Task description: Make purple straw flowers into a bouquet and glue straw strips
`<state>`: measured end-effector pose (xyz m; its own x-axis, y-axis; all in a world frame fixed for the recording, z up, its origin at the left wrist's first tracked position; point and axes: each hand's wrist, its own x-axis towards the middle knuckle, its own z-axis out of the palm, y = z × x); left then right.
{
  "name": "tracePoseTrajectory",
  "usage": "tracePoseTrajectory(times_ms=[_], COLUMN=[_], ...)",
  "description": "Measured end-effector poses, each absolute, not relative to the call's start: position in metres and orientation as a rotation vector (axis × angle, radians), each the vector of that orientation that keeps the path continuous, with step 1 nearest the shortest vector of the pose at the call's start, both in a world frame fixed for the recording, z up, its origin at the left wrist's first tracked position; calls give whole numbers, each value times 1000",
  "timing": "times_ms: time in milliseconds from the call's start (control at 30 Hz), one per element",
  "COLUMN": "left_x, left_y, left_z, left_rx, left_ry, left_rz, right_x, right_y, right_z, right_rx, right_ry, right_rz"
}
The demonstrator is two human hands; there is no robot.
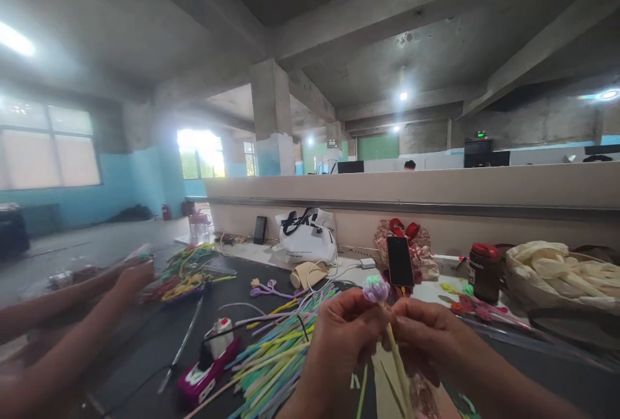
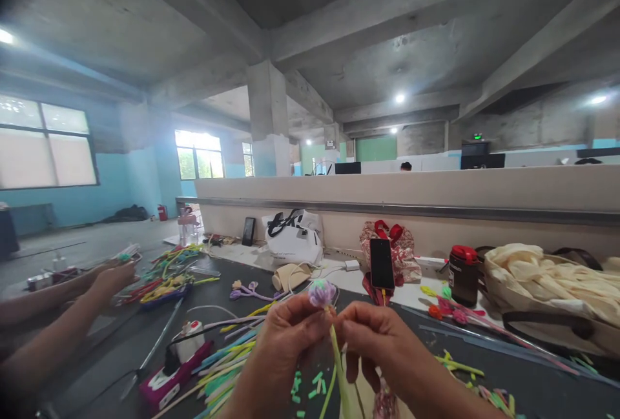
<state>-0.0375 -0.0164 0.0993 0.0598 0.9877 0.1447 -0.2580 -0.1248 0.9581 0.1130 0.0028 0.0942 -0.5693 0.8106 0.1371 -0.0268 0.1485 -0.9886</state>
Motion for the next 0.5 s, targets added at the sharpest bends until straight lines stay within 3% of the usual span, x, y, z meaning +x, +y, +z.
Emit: tracePoseTrajectory(times_ms=[233,500], left_x=[-34,-26], left_y=[-57,-83], left_z=[138,130], left_rx=[1392,1462], left_ry=[974,1086], left_rz=[1507,1472], right_x=[113,136], right_y=[-45,-80], right_z=[139,129], right_rx=[-697,-851], right_ry=[-1839,-1846], right_rz=[1149,1034])
